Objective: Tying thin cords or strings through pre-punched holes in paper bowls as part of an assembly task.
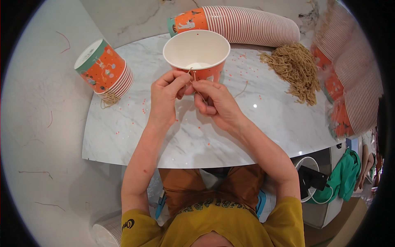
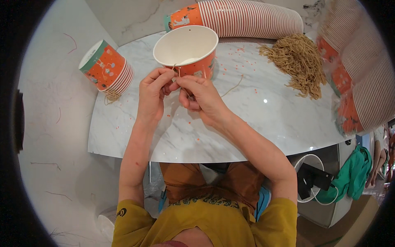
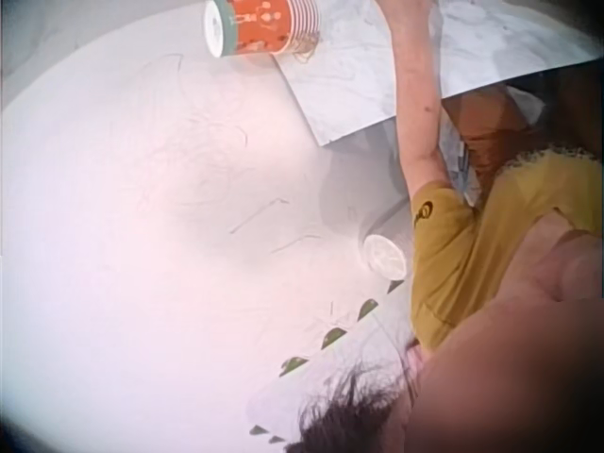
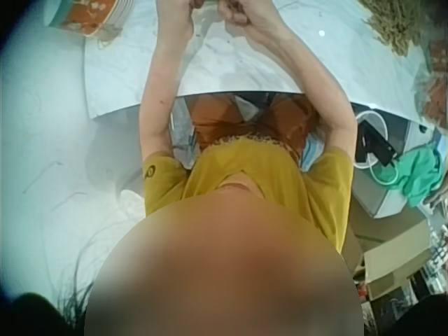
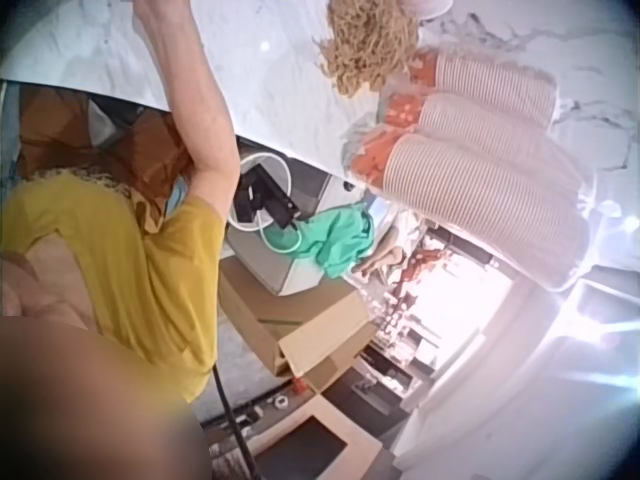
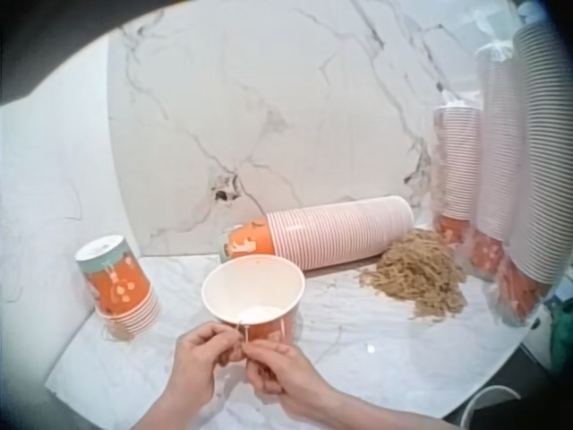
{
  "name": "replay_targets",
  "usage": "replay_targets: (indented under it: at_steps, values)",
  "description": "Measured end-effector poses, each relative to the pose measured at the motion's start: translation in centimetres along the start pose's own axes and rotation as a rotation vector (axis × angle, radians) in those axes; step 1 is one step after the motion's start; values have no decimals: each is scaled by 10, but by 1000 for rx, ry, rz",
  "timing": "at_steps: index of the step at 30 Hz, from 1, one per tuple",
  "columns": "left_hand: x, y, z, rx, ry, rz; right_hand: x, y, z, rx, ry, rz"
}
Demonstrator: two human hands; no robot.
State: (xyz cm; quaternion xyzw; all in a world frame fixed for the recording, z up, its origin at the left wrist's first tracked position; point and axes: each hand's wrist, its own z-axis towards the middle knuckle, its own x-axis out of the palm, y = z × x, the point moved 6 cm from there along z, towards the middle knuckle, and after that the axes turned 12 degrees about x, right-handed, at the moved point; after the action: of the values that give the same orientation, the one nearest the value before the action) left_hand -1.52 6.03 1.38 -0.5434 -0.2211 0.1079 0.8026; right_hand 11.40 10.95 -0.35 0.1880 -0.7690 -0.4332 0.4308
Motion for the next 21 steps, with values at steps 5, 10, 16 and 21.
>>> replay_targets:
  at_steps: [5, 10, 16, 21]
  values:
    - [-5, 0, 1, 4, -14, -52, 4, 0, -1, 22, 8, -10]
    - [-7, 1, 3, -11, -30, -59, -2, -3, 1, 65, 9, 39]
    - [-8, -3, 4, -1, -38, -41, 1, -1, -3, -93, -101, -174]
    - [-8, -1, 4, 3, -26, -49, 4, -2, -4, -152, -98, -293]
